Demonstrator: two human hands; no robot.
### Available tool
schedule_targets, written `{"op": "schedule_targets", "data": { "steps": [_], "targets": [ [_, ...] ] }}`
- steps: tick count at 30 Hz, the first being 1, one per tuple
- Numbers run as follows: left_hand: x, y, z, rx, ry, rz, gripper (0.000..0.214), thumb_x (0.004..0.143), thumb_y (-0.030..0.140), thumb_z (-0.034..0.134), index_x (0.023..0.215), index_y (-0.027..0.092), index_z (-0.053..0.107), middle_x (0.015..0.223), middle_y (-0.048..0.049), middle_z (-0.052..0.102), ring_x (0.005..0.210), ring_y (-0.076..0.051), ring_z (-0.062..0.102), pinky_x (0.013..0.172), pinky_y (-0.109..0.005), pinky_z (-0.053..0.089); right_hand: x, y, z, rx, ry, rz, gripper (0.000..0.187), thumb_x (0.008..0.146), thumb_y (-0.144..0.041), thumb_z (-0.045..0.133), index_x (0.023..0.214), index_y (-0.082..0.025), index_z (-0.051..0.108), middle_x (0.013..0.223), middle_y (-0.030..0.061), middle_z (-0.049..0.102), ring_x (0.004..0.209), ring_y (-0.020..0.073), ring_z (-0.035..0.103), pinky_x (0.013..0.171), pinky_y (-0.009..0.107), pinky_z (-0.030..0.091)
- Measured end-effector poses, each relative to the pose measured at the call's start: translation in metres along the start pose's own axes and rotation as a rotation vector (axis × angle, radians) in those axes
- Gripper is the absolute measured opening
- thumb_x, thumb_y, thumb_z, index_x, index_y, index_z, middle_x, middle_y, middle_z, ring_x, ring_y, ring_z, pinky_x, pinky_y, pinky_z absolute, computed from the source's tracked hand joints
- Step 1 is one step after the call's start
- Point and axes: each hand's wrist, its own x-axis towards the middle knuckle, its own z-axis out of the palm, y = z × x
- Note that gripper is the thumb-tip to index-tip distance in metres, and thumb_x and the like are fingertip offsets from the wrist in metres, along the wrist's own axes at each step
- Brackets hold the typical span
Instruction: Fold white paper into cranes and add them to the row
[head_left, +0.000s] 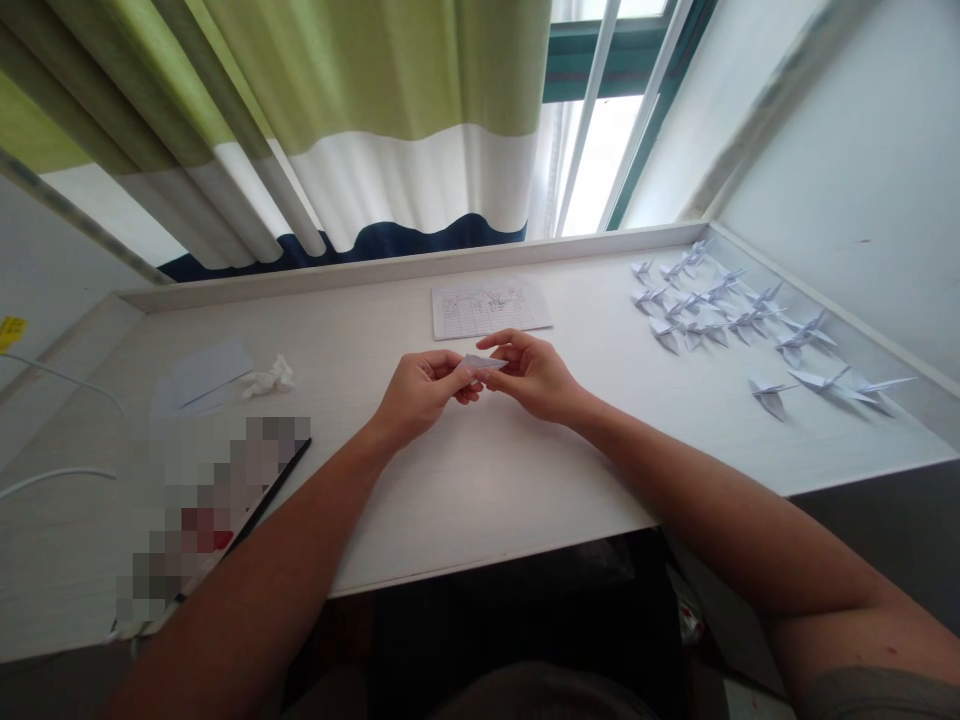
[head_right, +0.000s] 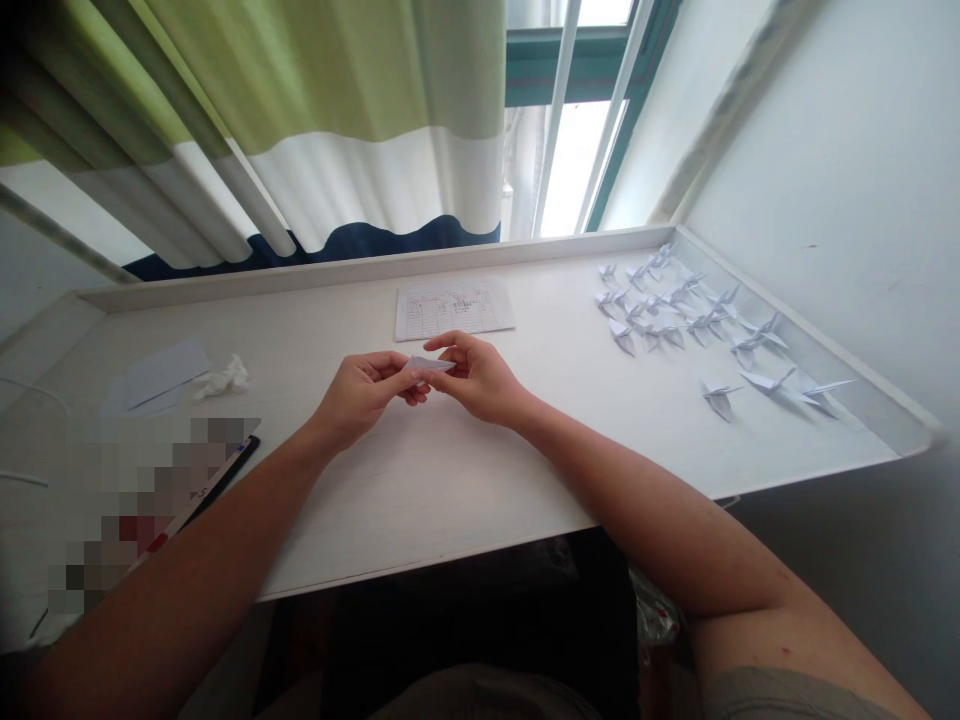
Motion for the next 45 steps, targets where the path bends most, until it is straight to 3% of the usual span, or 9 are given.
{"op": "schedule_targets", "data": {
  "steps": [9,14,18,20,23,26,31,39,45],
  "targets": [
    [0.001,0.0,-0.001,0.07,0.05,0.063,0.023,0.084,0.037,0.086,0.082,0.015,0.078,0.071,-0.0052,0.078,0.065,-0.017,0.071,0.065,-0.029,0.059,0.0,-0.002,-0.003,-0.043,0.007,0.014,0.032,0.092,-0.028,0.076,0.121,-0.019,0.065,0.08,-0.0001,0.078,0.08,0.018,0.078,0.084,0.037,0.064],
    [0.002,0.004,-0.005,0.098,0.05,0.061,0.02,0.082,0.033,0.084,0.08,0.015,0.077,0.068,-0.0047,0.076,0.062,-0.015,0.068,0.063,-0.028,0.056,-0.003,0.0,-0.005,-0.084,-0.078,-0.009,0.041,0.101,-0.027,0.065,0.14,-0.019,0.056,0.088,0.0015,0.08,0.086,0.0186,0.079,0.092,0.041,0.065],
    [0.003,0.008,-0.011,0.17,-0.019,0.011,0.015,0.081,0.029,0.08,0.078,0.015,0.077,0.066,-0.0034,0.074,0.06,-0.013,0.064,0.062,-0.026,0.052,-0.005,-0.003,-0.011,-0.054,-0.166,0.107,0.054,0.099,-0.019,0.062,0.152,-0.018,0.048,0.094,0.0036,0.081,0.091,0.0203,0.08,0.093,0.043,0.065],
    [0.003,0.009,-0.014,0.208,-0.055,-0.017,0.011,0.079,0.025,0.077,0.074,0.015,0.076,0.062,-0.0016,0.07,0.059,-0.012,0.061,0.059,-0.025,0.048,-0.004,-0.007,-0.013,-0.057,-0.2,0.159,0.05,0.096,-0.017,0.062,0.146,-0.018,0.056,0.099,0.0056,0.082,0.091,0.0205,0.079,0.093,0.043,0.064],
    [0.004,0.008,-0.017,0.248,-0.036,-0.039,0.008,0.074,0.021,0.075,0.068,0.016,0.072,0.057,0.001,0.064,0.054,-0.01,0.054,0.054,-0.023,0.038,-0.002,-0.011,-0.013,-0.156,-0.225,0.157,0.021,0.097,-0.025,0.062,0.107,-0.015,0.076,0.097,0.0076,0.08,0.088,0.0191,0.074,0.085,0.036,0.06],
    [0.005,0.007,-0.017,0.214,-0.027,-0.02,0.011,0.073,0.02,0.076,0.065,0.016,0.07,0.055,0.0017,0.06,0.054,-0.01,0.051,0.053,-0.024,0.036,-0.002,-0.014,-0.011,-0.275,-0.22,0.116,0.023,0.094,-0.034,0.069,0.082,-0.015,0.076,0.077,0.0026,0.071,0.071,0.0141,0.06,0.068,0.03,0.049],
    [0.006,0.002,-0.011,-0.049,0.044,0.024,0.021,0.088,0.037,0.077,0.079,0.017,0.077,0.071,-0.0034,0.071,0.065,-0.014,0.063,0.064,-0.028,0.051,-0.002,-0.017,-0.005,-0.183,-0.113,0.12,0.028,0.089,-0.041,0.074,0.075,-0.017,0.074,0.072,0.0023,0.068,0.068,0.014,0.057,0.066,0.03,0.047],
    [0.001,0.0,0.003,-0.009,0.034,0.065,0.03,0.085,0.045,0.084,0.082,0.016,0.077,0.07,-0.0035,0.072,0.064,-0.015,0.063,0.064,-0.029,0.052,-0.001,-0.015,-0.002,-0.129,-0.124,0.094,0.052,0.087,-0.064,0.078,0.064,-0.019,0.066,0.064,0.0008,0.064,0.063,0.0133,0.056,0.063,0.029,0.047],
    [-0.002,0.001,0.005,-0.02,0.007,0.058,0.025,0.084,0.038,0.085,0.086,0.016,0.074,0.075,-0.0049,0.077,0.071,-0.017,0.071,0.069,-0.03,0.057,0.001,-0.014,-0.005,-0.034,-0.061,0.043,0.049,0.088,-0.063,0.08,0.072,-0.018,0.073,0.066,0.0007,0.066,0.065,0.0131,0.058,0.066,0.03,0.048]
  ]
}}
